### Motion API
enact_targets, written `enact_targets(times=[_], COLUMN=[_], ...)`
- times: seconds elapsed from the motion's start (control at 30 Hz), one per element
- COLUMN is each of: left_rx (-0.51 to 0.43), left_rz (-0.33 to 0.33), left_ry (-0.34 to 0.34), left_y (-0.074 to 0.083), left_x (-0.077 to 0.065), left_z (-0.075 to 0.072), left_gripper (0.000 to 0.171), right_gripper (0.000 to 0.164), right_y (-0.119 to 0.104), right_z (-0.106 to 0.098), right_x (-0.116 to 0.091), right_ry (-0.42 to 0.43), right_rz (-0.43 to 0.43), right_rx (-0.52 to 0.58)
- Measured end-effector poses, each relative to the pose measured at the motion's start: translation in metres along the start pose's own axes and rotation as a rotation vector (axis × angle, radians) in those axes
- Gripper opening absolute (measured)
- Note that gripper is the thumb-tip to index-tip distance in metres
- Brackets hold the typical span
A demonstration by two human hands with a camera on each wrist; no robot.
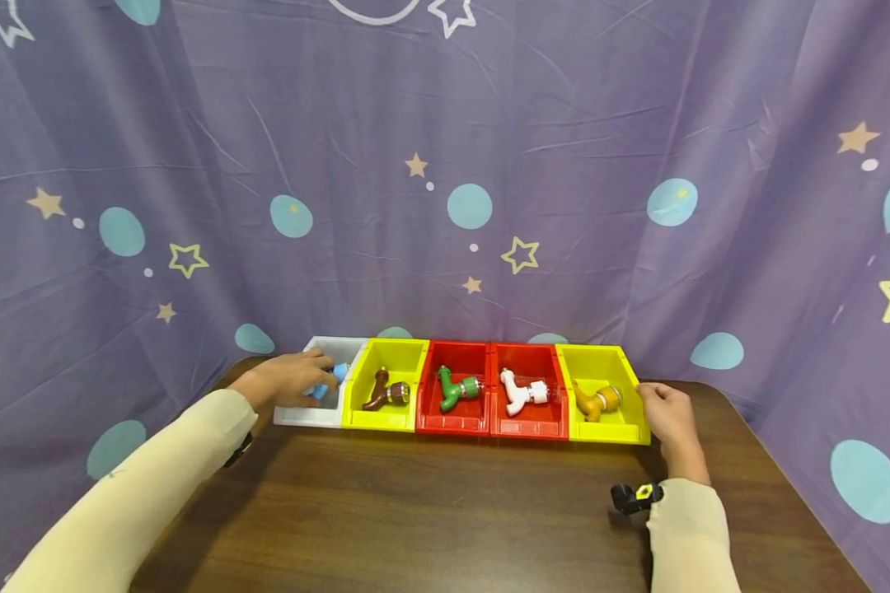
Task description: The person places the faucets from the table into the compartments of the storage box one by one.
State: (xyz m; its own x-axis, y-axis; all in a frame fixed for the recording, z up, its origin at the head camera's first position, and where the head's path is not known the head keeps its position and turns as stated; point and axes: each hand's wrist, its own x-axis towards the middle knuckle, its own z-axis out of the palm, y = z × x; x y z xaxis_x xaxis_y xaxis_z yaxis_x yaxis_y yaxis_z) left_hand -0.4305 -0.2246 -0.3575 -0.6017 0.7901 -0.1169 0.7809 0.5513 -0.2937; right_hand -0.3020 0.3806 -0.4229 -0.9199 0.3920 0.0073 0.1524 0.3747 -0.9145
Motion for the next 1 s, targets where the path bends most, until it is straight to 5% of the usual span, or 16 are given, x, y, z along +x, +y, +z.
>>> enact_targets(times=[0.33, 0.67, 1.0], left_rx=[-0.036, -0.053, -0.066], left_rz=[-0.036, -0.022, -0.077], left_ry=[-0.015, -0.002, -0.046], left_y=[-0.002, -0.001, -0.003], left_x=[0.007, 0.012, 0.017], left_z=[0.017, 0.021, 0.021], left_gripper=[0.018, 0.017, 0.02], right_gripper=[0.063, 0.06, 0.061], right_y=[0.002, 0.002, 0.0], right_z=[-0.002, -0.001, -0.002], right_x=[0.0, 0.0, 0.002], right_ry=[-0.011, 0.003, -0.009], right_rz=[0.004, 0.001, 0.008], right_rx=[0.003, -0.019, -0.026])
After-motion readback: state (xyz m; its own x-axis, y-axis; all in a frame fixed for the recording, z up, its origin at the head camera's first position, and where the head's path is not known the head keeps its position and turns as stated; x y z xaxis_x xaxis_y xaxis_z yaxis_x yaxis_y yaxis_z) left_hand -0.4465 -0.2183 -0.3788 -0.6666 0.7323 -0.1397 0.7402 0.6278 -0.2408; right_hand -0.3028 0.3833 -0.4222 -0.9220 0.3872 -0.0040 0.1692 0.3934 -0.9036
